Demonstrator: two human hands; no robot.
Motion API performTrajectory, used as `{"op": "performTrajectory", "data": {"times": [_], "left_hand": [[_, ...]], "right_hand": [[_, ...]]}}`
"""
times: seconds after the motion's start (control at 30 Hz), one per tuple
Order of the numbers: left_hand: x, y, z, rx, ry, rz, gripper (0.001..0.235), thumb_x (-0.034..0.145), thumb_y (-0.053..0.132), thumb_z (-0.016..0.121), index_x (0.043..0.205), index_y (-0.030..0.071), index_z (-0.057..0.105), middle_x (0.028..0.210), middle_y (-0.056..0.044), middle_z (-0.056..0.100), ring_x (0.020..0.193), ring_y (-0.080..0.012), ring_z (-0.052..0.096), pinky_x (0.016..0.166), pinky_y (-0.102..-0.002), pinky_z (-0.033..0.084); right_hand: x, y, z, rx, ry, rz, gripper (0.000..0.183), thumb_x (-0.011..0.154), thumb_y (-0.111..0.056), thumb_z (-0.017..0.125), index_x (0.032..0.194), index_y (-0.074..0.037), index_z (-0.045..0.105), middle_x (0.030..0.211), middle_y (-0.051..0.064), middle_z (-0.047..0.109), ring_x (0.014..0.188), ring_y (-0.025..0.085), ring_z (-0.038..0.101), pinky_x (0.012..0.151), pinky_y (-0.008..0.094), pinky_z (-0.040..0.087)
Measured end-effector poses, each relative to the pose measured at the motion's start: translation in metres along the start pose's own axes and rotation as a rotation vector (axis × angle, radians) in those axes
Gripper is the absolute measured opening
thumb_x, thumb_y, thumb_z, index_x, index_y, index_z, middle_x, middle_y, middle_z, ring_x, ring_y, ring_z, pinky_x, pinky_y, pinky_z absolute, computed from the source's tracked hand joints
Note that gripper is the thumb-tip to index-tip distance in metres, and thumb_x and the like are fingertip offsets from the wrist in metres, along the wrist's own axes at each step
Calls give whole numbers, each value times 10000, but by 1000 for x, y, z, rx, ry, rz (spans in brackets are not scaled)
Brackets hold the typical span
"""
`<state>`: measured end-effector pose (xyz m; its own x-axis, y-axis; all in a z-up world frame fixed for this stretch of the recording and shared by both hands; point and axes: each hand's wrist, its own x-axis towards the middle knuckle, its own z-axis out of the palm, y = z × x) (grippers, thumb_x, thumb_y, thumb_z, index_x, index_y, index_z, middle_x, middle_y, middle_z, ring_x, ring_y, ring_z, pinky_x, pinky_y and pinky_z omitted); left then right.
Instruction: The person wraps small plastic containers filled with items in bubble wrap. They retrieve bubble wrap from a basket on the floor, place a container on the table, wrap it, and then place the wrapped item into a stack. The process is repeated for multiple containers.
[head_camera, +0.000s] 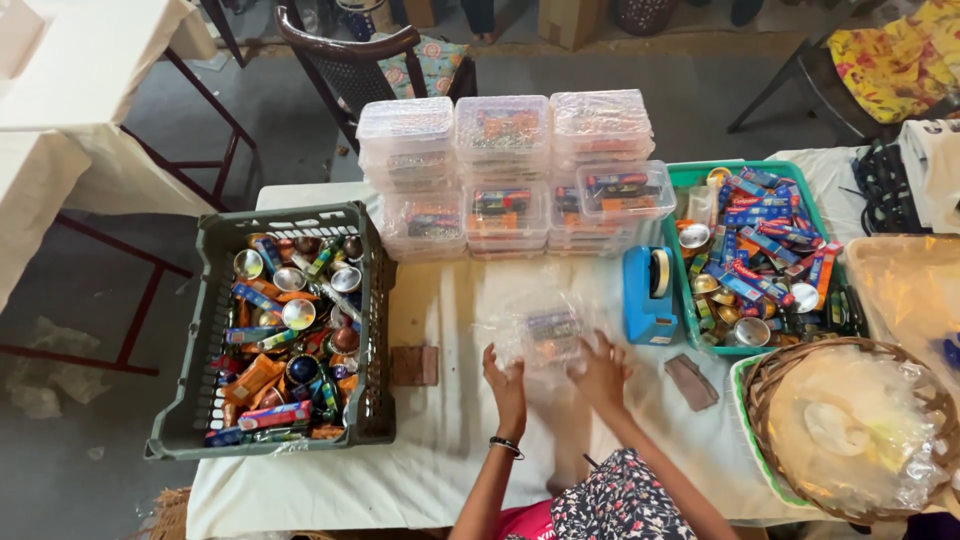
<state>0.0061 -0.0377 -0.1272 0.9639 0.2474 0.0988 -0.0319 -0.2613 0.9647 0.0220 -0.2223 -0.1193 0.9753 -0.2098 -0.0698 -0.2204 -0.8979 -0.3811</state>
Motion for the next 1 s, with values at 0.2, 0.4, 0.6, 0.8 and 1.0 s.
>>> {"op": "performTrajectory", "data": {"times": [0.2,0.4,0.6,0.8,1.0], "left_hand": [[-2,23,-17,307,-10,-268,532,877,168,620,1400,258,587,1556,-98,386,1289,-355,508,1054,-524,446],[2,27,31,851,-143,323,532,919,272,637,1435,198,533,1589,-122,358,1480,-350,317,1088,-598,287],[4,-1,47,921,-398,345,872,860,451,707,1580,173,303,1637,-113,307,1519,-359,192,1125,-638,216],[-4,-31,53,1003,-348,410,899,842,531,744,1583,211,349,1627,-65,342,1553,-339,204,1153,-647,227],[1,-5,43,1032,-397,384,812,825,525,754,1499,232,408,1696,-69,242,1554,-359,178,1154,-653,216]], "right_hand": [[-62,-15,-8,-133,-50,12,634,831,-397,733,1427,-262,564,1498,40,407,1293,355,435,1012,570,438],[-82,8,36,482,-232,-198,494,864,-228,712,1312,-50,605,1297,157,627,904,288,711,840,375,561],[-53,28,9,678,-145,4,274,826,-130,694,1068,-47,793,820,112,790,669,201,772,648,325,590],[31,-35,-27,626,-57,137,567,775,-371,824,1253,-139,630,848,116,775,701,254,749,639,380,581],[106,-22,46,315,134,-182,241,790,-243,766,996,-125,806,829,159,752,767,323,728,701,408,578]]}}
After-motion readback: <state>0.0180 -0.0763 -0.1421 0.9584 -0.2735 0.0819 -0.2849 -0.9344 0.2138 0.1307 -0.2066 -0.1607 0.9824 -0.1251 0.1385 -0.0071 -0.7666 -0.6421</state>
